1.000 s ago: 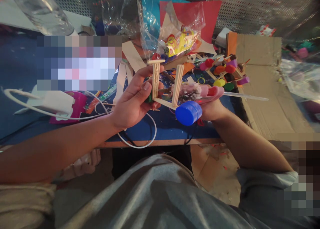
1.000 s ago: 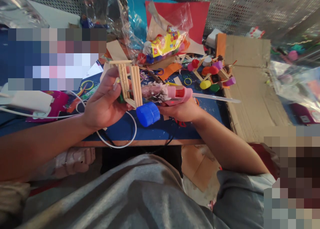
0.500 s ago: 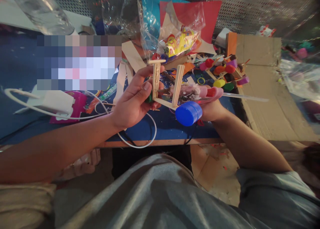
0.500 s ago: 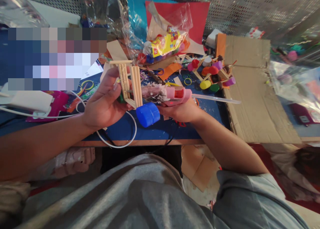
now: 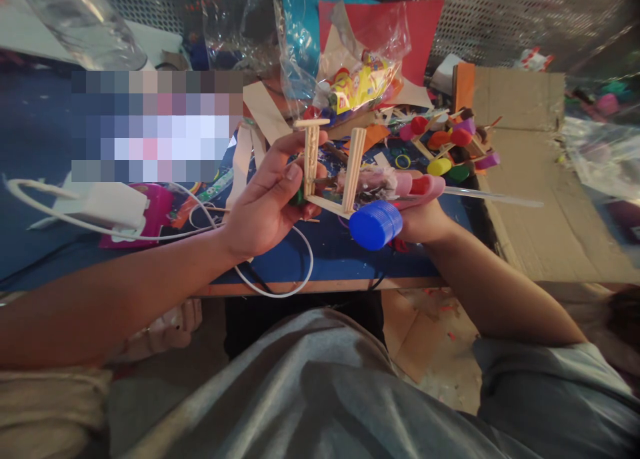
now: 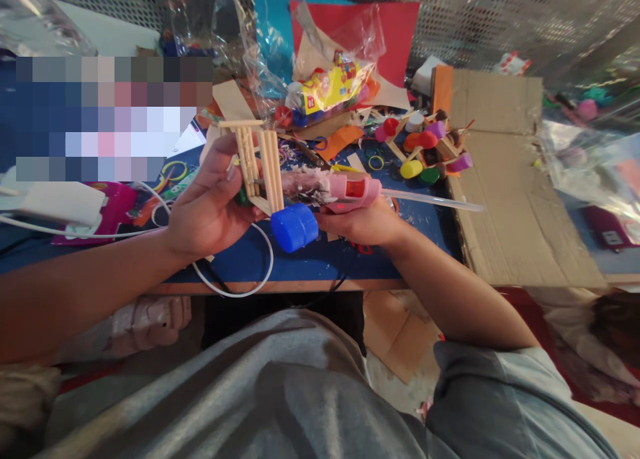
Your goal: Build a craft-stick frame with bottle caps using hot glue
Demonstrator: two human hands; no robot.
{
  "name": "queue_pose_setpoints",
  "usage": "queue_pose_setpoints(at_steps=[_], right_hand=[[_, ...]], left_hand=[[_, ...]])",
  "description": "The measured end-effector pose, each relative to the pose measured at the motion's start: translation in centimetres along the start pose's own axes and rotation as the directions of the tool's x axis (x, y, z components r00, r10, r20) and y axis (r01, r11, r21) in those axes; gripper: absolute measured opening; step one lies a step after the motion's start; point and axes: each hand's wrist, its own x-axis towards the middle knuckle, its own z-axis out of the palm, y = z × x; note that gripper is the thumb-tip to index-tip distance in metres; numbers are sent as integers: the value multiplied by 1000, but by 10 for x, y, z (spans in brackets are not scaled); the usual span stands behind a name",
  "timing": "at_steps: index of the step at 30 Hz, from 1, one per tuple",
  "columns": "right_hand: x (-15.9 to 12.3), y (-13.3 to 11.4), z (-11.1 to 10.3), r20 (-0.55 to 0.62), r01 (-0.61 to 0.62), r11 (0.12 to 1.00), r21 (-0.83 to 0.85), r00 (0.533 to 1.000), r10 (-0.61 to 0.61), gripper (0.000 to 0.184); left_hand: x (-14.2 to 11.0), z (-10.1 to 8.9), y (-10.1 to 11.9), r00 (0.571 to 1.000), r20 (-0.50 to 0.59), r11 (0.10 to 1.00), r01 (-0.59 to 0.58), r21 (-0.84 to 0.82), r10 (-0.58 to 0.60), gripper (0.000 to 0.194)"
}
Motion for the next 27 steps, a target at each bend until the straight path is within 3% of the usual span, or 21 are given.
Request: queue_pose_setpoints(at_steps=[6,11,21,27], right_hand=[[-3,5,1,-128,36,999,-30,991,-40,37],[-3,7,-3,-122,27,999,-19,992,-30,44],[-8,12,-4,-230,-99,994,-54,970,84,35],[-6,8,-5,-166,-112,992,-57,981,101,36]], left_hand=[[0,-1,0,1000,-28,1000,8,-11,-8,33],[1,0,-1,998,30,998,62,-6,-61,31],[-1,8,5,982,126,986,150,-76,-140,43],[-2,7,4,986,94,988,144,-61,-138,37]])
